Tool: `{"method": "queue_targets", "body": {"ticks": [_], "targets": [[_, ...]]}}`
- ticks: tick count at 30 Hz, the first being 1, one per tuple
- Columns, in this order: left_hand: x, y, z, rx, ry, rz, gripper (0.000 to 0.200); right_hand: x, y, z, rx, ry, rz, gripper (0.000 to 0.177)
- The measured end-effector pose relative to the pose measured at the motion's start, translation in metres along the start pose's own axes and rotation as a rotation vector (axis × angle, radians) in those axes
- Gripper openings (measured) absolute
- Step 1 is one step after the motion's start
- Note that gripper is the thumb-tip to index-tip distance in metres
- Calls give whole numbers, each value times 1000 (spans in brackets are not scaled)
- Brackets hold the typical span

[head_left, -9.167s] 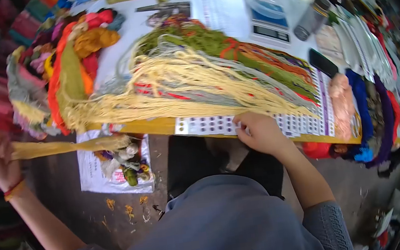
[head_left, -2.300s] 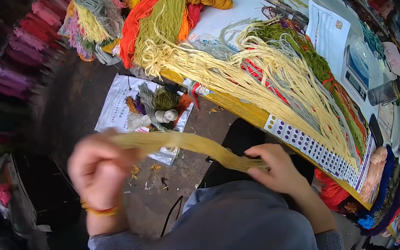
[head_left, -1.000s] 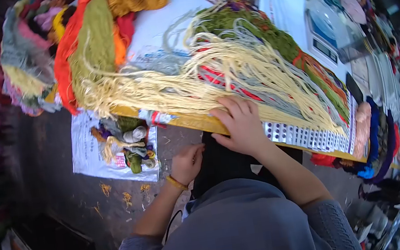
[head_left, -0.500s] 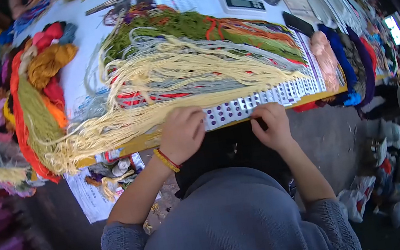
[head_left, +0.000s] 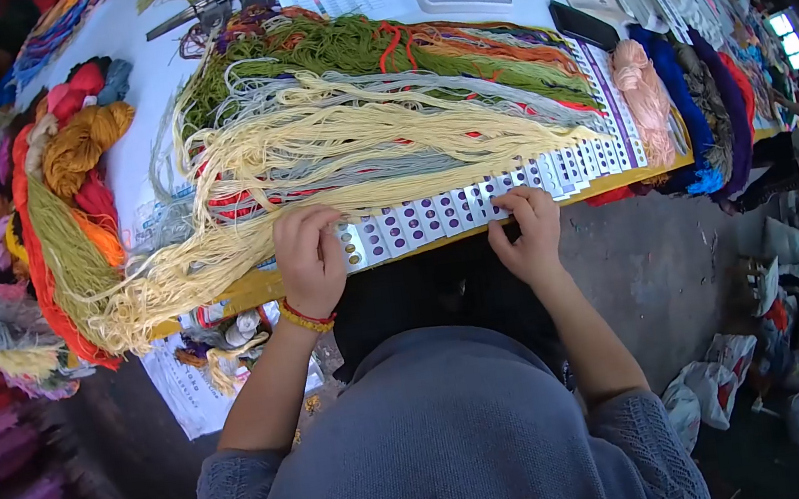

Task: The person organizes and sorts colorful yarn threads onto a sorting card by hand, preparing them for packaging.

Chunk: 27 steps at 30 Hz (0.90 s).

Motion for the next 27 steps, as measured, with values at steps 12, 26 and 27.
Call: {"method": "queue_targets", "body": {"ticks": [12,26,27], "targets": [[15,-30,-1,168,76,99,14,-18,-2,7,-67,55,161,22],[1,-24,-5,78,-89,211,11,-9,29,33,-264,178,360,18],[2,-24,-4,73,-87,202,11,-7,31,33,-266,193,341,18]]}}
Point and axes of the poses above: each hand's wrist, its own z-axis towards the middle knuckle, its own x-axis out of the palm, y = z × x, the point moved 8 cm from there along z, towards the middle knuckle, and after that the axes turned 7 degrees about x, right-handed, at the moved point
